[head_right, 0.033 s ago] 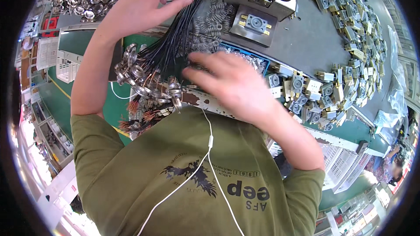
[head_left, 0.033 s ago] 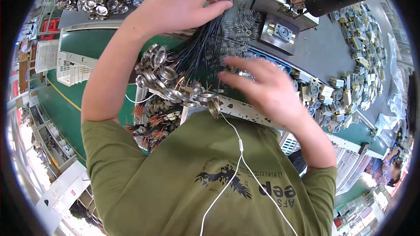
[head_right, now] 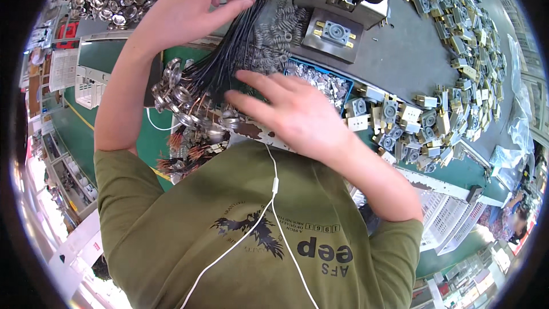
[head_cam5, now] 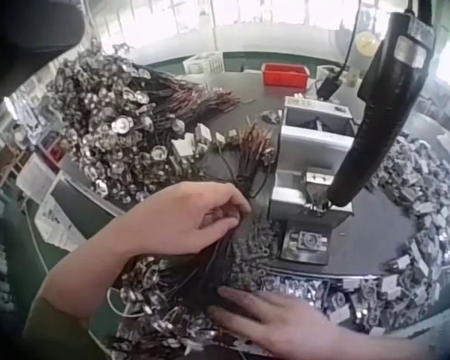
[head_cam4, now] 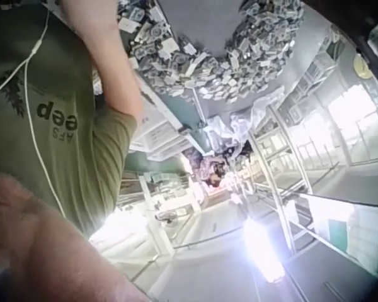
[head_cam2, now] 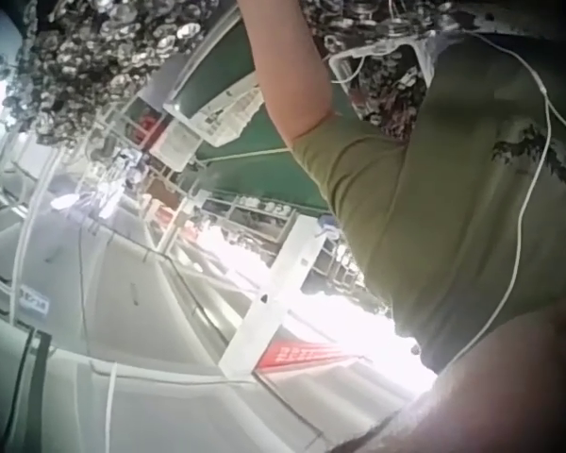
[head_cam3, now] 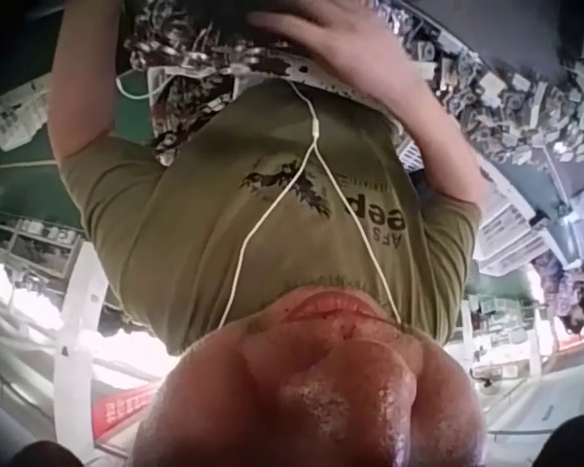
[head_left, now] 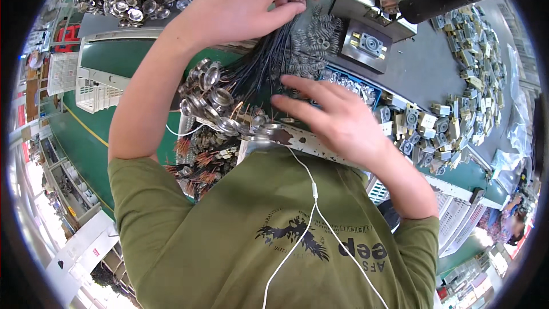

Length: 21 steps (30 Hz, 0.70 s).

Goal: Manually assembling small electronic parts by connecting wires and using a handheld industrial tool on a factory production line.

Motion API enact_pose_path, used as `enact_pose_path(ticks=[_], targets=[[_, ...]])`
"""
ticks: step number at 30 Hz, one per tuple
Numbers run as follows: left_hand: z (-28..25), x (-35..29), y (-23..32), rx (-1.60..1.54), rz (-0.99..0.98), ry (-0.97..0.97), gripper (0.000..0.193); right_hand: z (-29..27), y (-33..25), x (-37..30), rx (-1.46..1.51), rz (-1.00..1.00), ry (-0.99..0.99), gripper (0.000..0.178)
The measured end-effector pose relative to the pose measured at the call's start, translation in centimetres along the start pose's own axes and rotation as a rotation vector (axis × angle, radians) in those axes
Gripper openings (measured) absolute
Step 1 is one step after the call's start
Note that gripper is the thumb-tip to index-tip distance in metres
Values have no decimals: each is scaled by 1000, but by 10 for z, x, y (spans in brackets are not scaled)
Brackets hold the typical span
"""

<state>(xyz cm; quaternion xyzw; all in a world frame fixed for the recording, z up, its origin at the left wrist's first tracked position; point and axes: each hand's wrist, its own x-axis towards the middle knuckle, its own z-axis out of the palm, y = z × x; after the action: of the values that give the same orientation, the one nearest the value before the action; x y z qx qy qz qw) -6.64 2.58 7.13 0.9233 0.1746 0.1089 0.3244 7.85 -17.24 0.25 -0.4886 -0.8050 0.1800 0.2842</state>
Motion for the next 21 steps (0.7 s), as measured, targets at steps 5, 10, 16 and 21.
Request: enact_pose_path(ticks=[5, 10, 16, 21], targets=[[4, -9, -24, 87, 69, 71, 24, 15, 5, 12, 5, -145, 43, 52], [-1, -13, -32, 102, 38, 96, 23, 23, 6, 20, 36, -177, 110, 44], [-5, -21, -31, 80, -6, 83, 22, -14, 11, -15, 481, -23, 387, 44], [8, -10, -25, 99, 189, 41, 23, -38, 2, -45, 480, 183, 585, 44]])
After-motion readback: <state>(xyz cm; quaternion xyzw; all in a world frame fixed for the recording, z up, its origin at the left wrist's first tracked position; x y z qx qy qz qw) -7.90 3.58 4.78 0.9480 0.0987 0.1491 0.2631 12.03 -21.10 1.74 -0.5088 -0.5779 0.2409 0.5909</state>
